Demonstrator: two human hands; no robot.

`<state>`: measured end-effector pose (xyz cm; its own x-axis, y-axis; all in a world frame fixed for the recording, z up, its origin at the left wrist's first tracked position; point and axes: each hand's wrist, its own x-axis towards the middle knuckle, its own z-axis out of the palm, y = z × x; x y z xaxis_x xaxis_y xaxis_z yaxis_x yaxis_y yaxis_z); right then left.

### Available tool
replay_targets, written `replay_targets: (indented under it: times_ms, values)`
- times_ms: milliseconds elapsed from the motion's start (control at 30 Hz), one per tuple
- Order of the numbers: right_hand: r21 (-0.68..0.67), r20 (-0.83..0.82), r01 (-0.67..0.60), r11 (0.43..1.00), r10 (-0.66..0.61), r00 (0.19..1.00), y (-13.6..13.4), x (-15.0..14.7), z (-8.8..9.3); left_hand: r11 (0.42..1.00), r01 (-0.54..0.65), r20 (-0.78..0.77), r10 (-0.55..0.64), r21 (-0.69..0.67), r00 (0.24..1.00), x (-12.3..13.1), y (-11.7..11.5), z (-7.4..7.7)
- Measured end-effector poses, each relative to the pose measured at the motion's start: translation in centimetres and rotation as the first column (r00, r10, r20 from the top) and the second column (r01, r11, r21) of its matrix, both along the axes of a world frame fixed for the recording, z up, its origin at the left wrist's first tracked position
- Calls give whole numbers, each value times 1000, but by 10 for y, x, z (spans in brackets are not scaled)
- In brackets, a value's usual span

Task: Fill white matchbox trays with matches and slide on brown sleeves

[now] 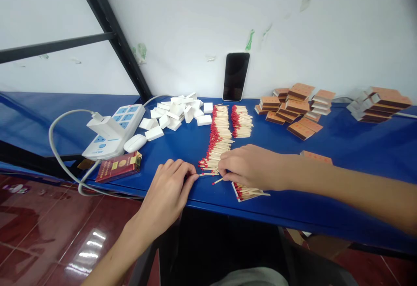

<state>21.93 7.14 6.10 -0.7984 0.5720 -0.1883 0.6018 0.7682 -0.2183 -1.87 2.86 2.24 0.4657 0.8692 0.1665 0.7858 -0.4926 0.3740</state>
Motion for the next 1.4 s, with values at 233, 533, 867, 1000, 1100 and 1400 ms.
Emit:
replay_targets:
  times_ms: [233,533,867,1000,1100,1400]
  values:
    - [41,14,26,999,-27,1000,-8,18,12,999,-16,83,19,-36,996,-8,-1,6]
    - [39,-46,131,991,-129,991,-43,50,17,995,4,133,9,-96,991,-1,1,9]
    - [53,-160,144,988,-133,978,-13,0,-1,996,40,118,-30,-84,993,5,0,8]
    - [12,-240,124,992,-118,964,-4,-9,-12,993,49,134,-34,-105,990,7,-5,5]
    - [31,-255,152,988,-139,957,-7,6,-3,991,57,168,-37,-119,985,12,-10,4]
    - [-10,-117,240,971,-239,964,-30,50,24,979,178,389,-125,-102,913,55,-9,9]
